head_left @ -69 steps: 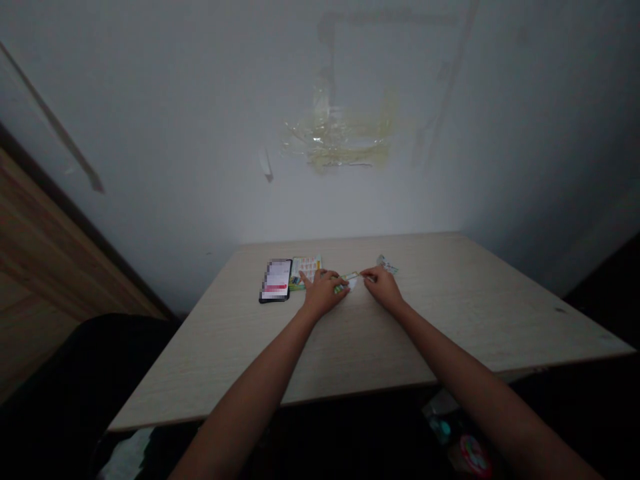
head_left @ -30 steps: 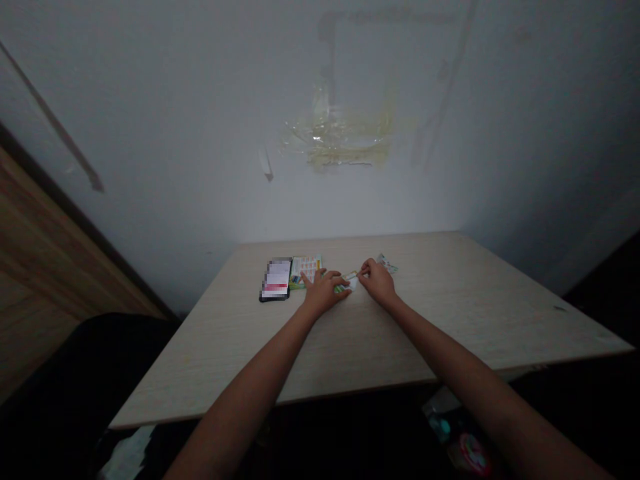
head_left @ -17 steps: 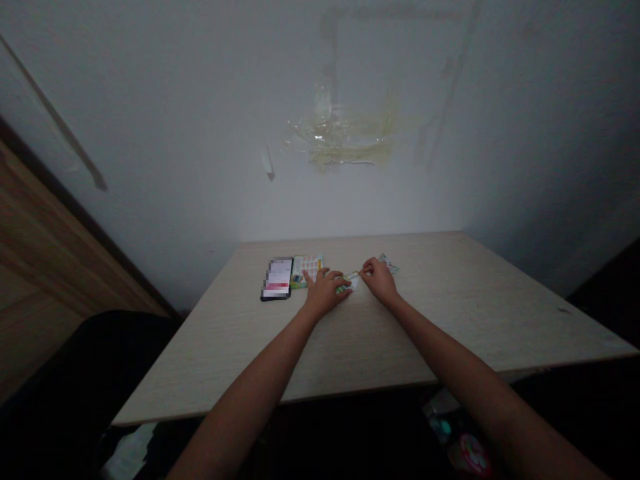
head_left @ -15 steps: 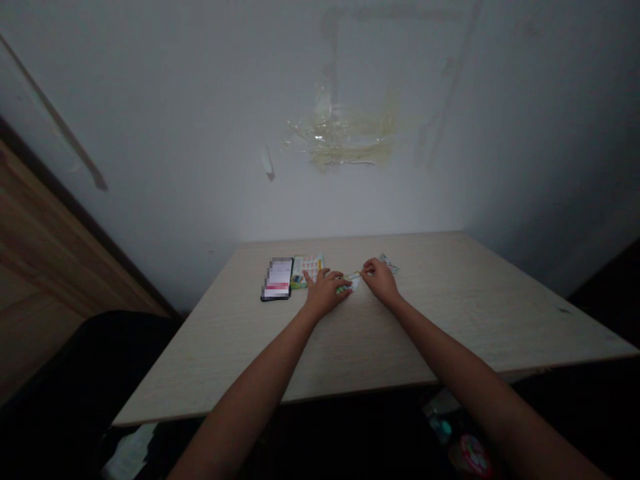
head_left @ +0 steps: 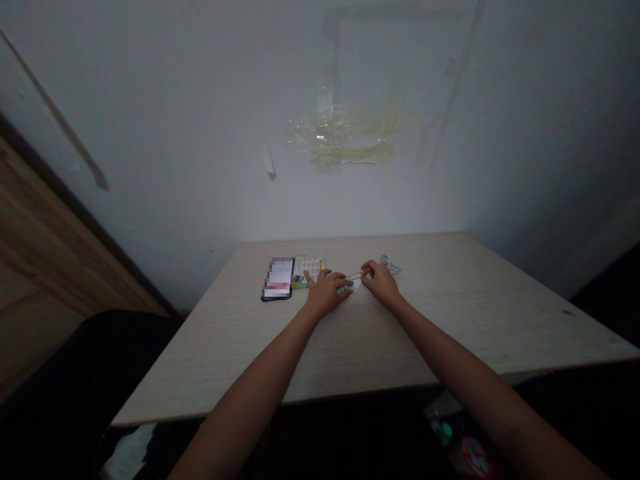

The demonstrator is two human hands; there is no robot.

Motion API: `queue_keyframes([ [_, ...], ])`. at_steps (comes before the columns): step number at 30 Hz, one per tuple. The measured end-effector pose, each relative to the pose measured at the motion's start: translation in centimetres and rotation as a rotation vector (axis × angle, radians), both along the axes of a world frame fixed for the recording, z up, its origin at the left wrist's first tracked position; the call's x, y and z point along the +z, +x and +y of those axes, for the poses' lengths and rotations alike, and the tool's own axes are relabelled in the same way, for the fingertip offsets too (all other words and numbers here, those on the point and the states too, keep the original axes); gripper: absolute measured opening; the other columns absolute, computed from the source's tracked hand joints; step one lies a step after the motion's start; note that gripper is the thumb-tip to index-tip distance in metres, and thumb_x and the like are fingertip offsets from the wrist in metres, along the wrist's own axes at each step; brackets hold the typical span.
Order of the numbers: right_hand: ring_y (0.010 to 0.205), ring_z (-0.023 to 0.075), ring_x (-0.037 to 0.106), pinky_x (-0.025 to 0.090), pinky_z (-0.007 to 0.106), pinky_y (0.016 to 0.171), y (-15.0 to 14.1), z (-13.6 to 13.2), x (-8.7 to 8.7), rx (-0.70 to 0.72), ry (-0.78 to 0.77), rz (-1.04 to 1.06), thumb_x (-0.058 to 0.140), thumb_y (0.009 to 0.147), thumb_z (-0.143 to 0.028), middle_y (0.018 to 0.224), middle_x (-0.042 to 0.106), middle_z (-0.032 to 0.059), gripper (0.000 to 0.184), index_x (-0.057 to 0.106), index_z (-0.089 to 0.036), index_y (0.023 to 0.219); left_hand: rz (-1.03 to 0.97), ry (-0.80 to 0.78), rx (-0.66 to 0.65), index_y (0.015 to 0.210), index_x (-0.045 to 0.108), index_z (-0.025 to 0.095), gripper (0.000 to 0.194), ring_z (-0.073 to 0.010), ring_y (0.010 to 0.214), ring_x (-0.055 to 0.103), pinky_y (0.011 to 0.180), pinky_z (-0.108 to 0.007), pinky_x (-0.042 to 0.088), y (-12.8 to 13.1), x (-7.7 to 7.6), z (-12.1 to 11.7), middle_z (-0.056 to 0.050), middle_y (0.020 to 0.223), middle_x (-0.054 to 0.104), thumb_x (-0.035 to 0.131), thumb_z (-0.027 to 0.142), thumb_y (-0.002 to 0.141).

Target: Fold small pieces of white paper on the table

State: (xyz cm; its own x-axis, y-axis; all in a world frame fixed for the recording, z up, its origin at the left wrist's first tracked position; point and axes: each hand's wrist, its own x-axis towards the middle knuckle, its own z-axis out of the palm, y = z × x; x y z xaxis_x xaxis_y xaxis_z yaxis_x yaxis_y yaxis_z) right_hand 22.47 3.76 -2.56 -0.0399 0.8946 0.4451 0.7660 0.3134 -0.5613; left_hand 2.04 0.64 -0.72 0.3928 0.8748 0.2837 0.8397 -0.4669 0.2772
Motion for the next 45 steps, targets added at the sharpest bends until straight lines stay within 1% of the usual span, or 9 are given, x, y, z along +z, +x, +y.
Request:
queue_keyframes([
  [7,0.089,0.0216,0.060,0.046,0.033,0.082,-0.1,-0.4,0.2,0.003,0.017,-0.054,0.061,0.080,-0.017,0.088,0.071,0.0020,0.025,0.065,-0.022,0.104,0.009,-0.012,0.025,0.114,0.068,0.049,0.027,-0.0335,0.135,0.038,0.105,-0.080,-0.010,0.1,0.0,0.0,0.005,0.135,0.063,0.058,0.052,0.090],
  [15,0.095,0.0232,0.058,0.045,0.037,0.088,0.1,-0.7,0.4,0.038,-0.032,-0.056,0.068,0.076,-0.021,0.095,0.071,0.0018,0.032,0.064,-0.023,0.108,-0.020,0.002,0.010,0.113,0.068,0.049,0.026,-0.0339,0.133,0.039,0.103,-0.082,-0.010,-0.1,-0.2,0.0,0.006,0.134,0.063,0.056,0.054,0.090],
  [23,0.100,0.0253,0.058,0.044,0.038,0.090,0.1,-1.5,0.8,0.056,-0.042,-0.091,0.071,0.075,-0.024,0.100,0.070,0.0031,0.038,0.063,-0.023,0.113,0.002,-0.016,0.027,0.115,0.068,0.048,0.028,-0.0337,0.134,0.039,0.105,-0.081,-0.009,-0.1,0.0,-0.2,0.004,0.135,0.062,0.055,0.054,0.091],
  [31,0.105,0.0265,0.057,0.042,0.039,0.093,0.3,-1.7,0.5,0.075,-0.068,-0.127,0.072,0.075,-0.028,0.108,0.069,0.0051,0.043,0.061,-0.022,0.116,0.009,-0.016,0.023,0.117,0.067,0.049,0.029,-0.0329,0.134,0.038,0.104,-0.082,-0.009,-0.2,-0.1,-0.2,0.005,0.136,0.061,0.054,0.055,0.092],
  [39,0.109,0.0272,0.055,0.041,0.040,0.096,0.4,-2.0,0.4,0.110,-0.082,-0.133,0.073,0.074,-0.032,0.113,0.066,0.0064,0.048,0.059,-0.021,0.119,0.033,-0.028,0.034,0.119,0.066,0.049,0.030,-0.0336,0.135,0.037,0.105,-0.081,-0.006,-0.1,0.1,-0.4,0.005,0.138,0.060,0.053,0.056,0.092],
  [45,0.113,0.0285,0.054,0.039,0.041,0.099,0.5,-2.0,0.3,0.108,-0.086,-0.141,0.074,0.073,-0.033,0.115,0.066,0.0071,0.053,0.057,-0.021,0.122,0.025,-0.015,0.023,0.118,0.066,0.049,0.030,-0.0342,0.134,0.037,0.104,-0.082,-0.006,-0.2,0.1,-0.4,0.005,0.138,0.060,0.052,0.056,0.092],
])
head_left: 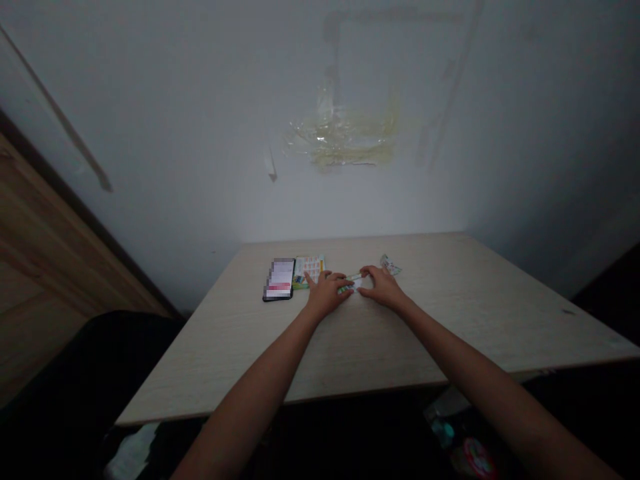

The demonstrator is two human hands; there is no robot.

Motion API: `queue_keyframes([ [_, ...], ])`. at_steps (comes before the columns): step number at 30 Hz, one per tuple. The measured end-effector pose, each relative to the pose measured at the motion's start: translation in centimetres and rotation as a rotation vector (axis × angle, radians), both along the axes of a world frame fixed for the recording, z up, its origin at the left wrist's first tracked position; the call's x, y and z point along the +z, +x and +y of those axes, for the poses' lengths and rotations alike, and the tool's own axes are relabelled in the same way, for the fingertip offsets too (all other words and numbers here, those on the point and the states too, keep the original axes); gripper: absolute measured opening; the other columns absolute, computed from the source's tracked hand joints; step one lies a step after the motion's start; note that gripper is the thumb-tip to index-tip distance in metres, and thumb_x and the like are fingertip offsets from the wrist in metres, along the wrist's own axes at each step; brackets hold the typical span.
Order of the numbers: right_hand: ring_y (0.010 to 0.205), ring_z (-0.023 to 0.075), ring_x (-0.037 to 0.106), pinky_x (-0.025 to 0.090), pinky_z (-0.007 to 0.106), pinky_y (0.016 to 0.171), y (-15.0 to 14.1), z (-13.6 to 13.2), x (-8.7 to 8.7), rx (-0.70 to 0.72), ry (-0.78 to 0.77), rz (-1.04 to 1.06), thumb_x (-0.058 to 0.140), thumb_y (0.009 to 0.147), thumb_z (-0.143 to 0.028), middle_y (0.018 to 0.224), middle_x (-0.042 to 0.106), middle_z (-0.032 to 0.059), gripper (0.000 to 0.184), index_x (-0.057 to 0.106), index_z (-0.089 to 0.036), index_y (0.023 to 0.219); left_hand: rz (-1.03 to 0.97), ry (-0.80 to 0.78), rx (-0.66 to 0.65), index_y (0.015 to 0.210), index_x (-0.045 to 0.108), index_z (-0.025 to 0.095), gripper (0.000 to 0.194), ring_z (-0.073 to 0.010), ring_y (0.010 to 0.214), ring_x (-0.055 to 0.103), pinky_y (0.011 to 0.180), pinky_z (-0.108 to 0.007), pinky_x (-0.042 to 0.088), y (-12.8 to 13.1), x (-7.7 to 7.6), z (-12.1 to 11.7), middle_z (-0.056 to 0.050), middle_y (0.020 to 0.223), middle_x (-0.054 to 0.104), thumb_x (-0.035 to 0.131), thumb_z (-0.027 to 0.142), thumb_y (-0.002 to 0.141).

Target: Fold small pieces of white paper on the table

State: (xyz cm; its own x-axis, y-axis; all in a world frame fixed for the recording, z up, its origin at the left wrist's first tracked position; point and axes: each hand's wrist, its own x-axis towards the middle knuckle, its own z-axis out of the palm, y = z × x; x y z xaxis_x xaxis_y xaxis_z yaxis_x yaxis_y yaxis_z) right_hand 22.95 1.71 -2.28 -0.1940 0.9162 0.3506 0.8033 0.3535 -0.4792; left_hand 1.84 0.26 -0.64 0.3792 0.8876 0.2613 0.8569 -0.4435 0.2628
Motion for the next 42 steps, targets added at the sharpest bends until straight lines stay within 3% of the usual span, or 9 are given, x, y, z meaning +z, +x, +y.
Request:
queue_keyframes([
  [16,0.109,0.0275,0.058,0.042,0.043,0.097,0.68,0.56,-0.81,0.046,0.060,0.112,0.075,0.071,-0.033,0.110,0.069,0.0058,0.048,0.060,-0.022,0.115,-0.031,0.007,-0.005,0.116,0.067,0.049,0.029,-0.0334,0.134,0.039,0.104,-0.081,-0.009,0.13,-0.17,0.24,0.004,0.136,0.062,0.053,0.055,0.092],
  [23,0.093,0.0200,0.067,0.045,0.038,0.095,0.69,0.81,-0.35,0.110,0.028,0.352,0.065,0.073,-0.020,0.090,0.075,0.0018,0.028,0.063,-0.020,0.101,-0.021,0.037,0.009,0.115,0.068,0.046,0.028,-0.0332,0.133,0.039,0.103,-0.082,-0.007,0.07,-0.15,0.33,0.003,0.132,0.064,0.055,0.053,0.092],
  [28,0.084,0.0194,0.069,0.048,0.035,0.088,0.39,0.50,-0.15,0.106,-0.022,0.416,0.068,0.073,-0.025,0.080,0.075,0.0005,0.018,0.063,-0.020,0.089,-0.030,0.035,0.014,0.114,0.069,0.046,0.027,-0.0328,0.133,0.040,0.103,-0.082,-0.008,0.08,-0.29,0.37,0.003,0.132,0.064,0.056,0.052,0.091],
  [35,0.088,0.0192,0.068,0.047,0.034,0.090,0.30,0.16,-0.09,0.158,-0.014,0.378,0.068,0.075,-0.027,0.080,0.074,-0.0003,0.013,0.064,-0.021,0.087,-0.035,0.029,0.026,0.113,0.069,0.046,0.026,-0.0339,0.133,0.039,0.103,-0.083,-0.006,0.18,-0.39,0.37,0.004,0.133,0.063,0.056,0.052,0.091],
  [42,0.093,0.0208,0.066,0.046,0.035,0.089,0.19,0.60,-0.01,0.112,0.036,0.233,0.070,0.076,-0.026,0.091,0.075,0.0033,0.013,0.065,-0.021,0.087,-0.007,0.013,0.036,0.115,0.069,0.047,0.028,-0.0346,0.134,0.038,0.104,-0.083,-0.003,0.25,-0.22,0.33,0.003,0.136,0.062,0.056,0.052,0.091],
])
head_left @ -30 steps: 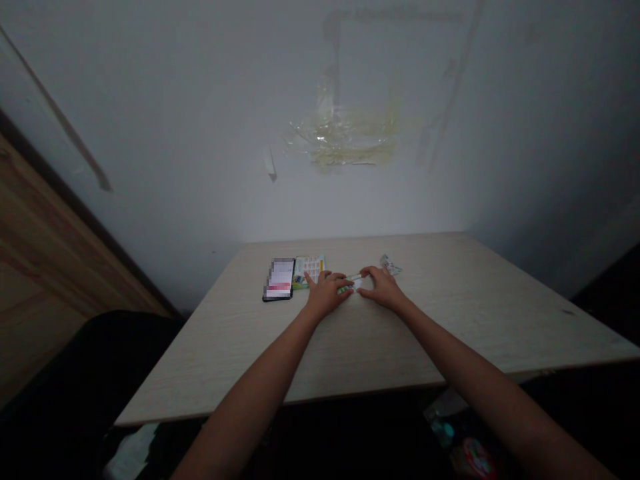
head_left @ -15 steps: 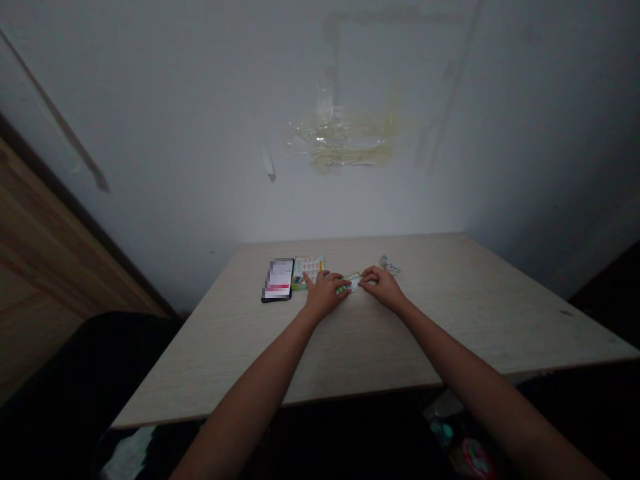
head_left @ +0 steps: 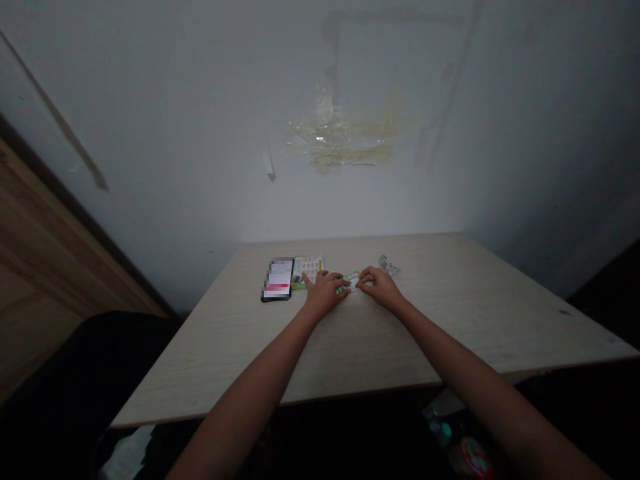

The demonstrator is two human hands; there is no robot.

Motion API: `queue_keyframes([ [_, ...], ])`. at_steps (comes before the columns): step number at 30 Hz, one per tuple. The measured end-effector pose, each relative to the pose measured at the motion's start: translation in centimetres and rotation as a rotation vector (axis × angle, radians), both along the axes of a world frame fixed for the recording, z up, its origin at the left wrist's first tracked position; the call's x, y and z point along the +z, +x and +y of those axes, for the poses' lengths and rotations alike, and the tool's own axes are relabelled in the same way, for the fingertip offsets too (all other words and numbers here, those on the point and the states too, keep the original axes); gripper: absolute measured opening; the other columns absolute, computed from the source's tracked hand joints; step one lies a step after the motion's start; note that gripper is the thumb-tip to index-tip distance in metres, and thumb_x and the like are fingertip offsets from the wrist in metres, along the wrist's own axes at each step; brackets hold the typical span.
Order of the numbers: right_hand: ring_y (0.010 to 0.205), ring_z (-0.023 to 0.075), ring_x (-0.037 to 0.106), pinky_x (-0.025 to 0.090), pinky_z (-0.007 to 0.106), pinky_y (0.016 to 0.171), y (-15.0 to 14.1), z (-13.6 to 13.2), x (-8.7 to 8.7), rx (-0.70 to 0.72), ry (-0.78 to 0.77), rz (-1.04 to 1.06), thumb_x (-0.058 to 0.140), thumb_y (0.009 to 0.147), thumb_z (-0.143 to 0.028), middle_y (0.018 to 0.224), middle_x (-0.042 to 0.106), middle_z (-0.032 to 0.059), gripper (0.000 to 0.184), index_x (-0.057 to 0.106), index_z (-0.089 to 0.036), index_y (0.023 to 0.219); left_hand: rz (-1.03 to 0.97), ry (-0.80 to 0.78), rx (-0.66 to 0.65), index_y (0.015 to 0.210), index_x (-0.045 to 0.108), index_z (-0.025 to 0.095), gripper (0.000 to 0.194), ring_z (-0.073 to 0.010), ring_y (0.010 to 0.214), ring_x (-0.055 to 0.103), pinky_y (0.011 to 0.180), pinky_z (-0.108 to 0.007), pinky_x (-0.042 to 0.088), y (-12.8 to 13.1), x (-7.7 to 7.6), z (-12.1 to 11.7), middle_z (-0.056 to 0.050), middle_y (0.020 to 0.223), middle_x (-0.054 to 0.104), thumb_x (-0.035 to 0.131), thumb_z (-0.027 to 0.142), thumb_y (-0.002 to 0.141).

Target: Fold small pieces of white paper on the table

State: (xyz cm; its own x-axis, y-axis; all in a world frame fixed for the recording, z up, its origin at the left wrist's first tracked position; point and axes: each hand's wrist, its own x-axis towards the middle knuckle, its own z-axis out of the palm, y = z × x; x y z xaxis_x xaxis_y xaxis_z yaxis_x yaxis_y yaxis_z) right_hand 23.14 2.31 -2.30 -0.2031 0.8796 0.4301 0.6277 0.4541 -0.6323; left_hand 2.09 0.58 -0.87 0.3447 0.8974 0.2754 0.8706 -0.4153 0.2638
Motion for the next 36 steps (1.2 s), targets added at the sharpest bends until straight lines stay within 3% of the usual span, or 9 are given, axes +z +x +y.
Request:
queue_keyframes([
  [7,0.091,0.0212,0.065,0.045,0.038,0.089,0.0,0.9,-0.5,-0.119,0.036,-0.058,0.069,0.078,-0.027,0.085,0.074,0.0014,0.016,0.064,-0.021,0.092,-0.008,-0.006,-0.006,0.114,0.068,0.047,0.027,-0.0347,0.135,0.037,0.103,-0.083,-0.004,-0.1,-0.1,0.1,0.004,0.136,0.061,0.056,0.054,0.091],
  [22,0.099,0.0242,0.058,0.044,0.036,0.084,-0.7,1.0,0.6,-0.306,0.041,-0.181,0.063,0.085,-0.025,0.089,0.071,0.0038,0.011,0.061,-0.023,0.095,-0.007,-0.028,0.002,0.114,0.068,0.048,0.027,-0.0347,0.136,0.036,0.105,-0.082,-0.003,0.0,0.3,-0.1,0.006,0.138,0.060,0.056,0.053,0.091],
  [28,0.099,0.0245,0.057,0.044,0.036,0.084,-0.7,1.2,0.4,-0.300,0.056,-0.169,0.061,0.085,-0.022,0.088,0.071,0.0036,0.011,0.060,-0.024,0.096,0.001,-0.025,-0.008,0.115,0.068,0.046,0.028,-0.0341,0.136,0.036,0.106,-0.081,-0.003,-0.1,0.4,-0.2,0.004,0.137,0.061,0.055,0.053,0.091],
  [36,0.102,0.0232,0.058,0.045,0.039,0.092,-0.3,0.8,0.3,-0.182,0.078,-0.139,0.062,0.084,-0.022,0.093,0.071,0.0040,0.018,0.062,-0.021,0.101,0.005,-0.019,-0.017,0.115,0.068,0.047,0.029,-0.0338,0.135,0.037,0.106,-0.081,-0.003,-0.1,0.2,0.0,0.004,0.136,0.061,0.055,0.055,0.091],
])
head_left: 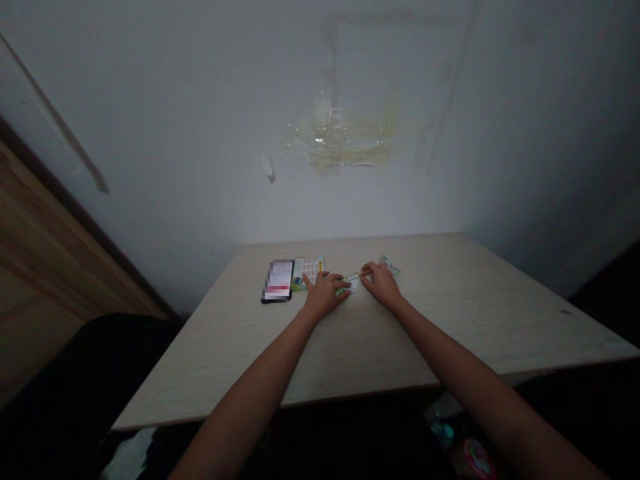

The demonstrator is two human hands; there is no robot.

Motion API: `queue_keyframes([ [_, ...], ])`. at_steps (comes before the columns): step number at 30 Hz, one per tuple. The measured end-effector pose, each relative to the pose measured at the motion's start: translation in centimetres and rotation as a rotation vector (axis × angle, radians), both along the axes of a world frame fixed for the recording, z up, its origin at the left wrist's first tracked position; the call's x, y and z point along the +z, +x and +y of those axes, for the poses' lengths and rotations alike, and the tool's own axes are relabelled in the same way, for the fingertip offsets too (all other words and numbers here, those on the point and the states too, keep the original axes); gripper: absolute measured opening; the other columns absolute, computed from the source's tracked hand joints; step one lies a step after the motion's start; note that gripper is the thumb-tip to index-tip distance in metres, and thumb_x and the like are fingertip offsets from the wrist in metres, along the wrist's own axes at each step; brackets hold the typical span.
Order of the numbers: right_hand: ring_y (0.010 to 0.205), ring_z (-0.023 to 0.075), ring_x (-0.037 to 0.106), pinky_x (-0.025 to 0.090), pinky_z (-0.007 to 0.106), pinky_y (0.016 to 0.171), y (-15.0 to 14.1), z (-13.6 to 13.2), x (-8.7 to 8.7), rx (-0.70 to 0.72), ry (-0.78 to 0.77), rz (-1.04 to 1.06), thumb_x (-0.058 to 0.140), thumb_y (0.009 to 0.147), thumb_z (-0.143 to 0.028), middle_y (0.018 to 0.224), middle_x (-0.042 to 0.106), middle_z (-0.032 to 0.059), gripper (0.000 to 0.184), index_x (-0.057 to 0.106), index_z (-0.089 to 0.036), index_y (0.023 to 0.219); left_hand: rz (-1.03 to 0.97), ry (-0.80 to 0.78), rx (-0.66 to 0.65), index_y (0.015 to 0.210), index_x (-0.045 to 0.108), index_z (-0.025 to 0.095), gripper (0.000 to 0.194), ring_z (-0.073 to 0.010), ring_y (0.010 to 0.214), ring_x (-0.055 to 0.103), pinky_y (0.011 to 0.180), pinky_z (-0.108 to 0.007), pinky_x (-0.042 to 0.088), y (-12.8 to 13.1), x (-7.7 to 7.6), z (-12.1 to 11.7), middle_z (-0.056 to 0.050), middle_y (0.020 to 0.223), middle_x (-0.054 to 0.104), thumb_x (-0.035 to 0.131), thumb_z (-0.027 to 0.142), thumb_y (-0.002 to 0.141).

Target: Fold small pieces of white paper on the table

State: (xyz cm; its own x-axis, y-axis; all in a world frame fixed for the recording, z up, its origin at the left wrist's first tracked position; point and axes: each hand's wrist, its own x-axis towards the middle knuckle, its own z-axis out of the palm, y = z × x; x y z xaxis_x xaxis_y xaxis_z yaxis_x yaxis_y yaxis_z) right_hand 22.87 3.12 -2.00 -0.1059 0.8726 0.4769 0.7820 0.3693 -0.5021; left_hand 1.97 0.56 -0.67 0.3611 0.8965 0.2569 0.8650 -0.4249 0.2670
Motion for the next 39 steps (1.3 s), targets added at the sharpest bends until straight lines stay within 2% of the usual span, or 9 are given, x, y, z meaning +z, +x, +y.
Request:
queue_keyframes([
  [11,0.099,0.0251,0.058,0.043,0.039,0.088,-0.8,-0.5,0.6,-0.060,-0.032,-0.076,0.066,0.082,-0.025,0.092,0.072,0.0024,0.023,0.062,-0.024,0.105,-0.029,0.010,0.001,0.114,0.069,0.048,0.027,-0.0350,0.135,0.038,0.103,-0.083,-0.006,0.0,-0.3,0.2,0.004,0.135,0.062,0.057,0.054,0.090],
  [28,0.108,0.0273,0.056,0.040,0.041,0.093,-0.6,-1.2,0.8,-0.015,-0.109,-0.112,0.072,0.078,-0.029,0.104,0.071,0.0036,0.047,0.059,-0.024,0.123,-0.013,0.006,0.007,0.115,0.068,0.049,0.029,-0.0355,0.135,0.036,0.102,-0.084,-0.004,-0.2,-0.4,0.2,0.005,0.138,0.060,0.057,0.056,0.089],
  [39,0.113,0.0297,0.054,0.038,0.043,0.098,-0.2,-1.4,0.1,0.030,-0.116,-0.105,0.075,0.074,-0.035,0.111,0.069,0.0057,0.059,0.055,-0.023,0.128,0.005,-0.015,0.015,0.117,0.066,0.049,0.030,-0.0360,0.137,0.034,0.102,-0.084,-0.004,-0.2,-0.2,0.0,0.006,0.139,0.059,0.056,0.057,0.090],
])
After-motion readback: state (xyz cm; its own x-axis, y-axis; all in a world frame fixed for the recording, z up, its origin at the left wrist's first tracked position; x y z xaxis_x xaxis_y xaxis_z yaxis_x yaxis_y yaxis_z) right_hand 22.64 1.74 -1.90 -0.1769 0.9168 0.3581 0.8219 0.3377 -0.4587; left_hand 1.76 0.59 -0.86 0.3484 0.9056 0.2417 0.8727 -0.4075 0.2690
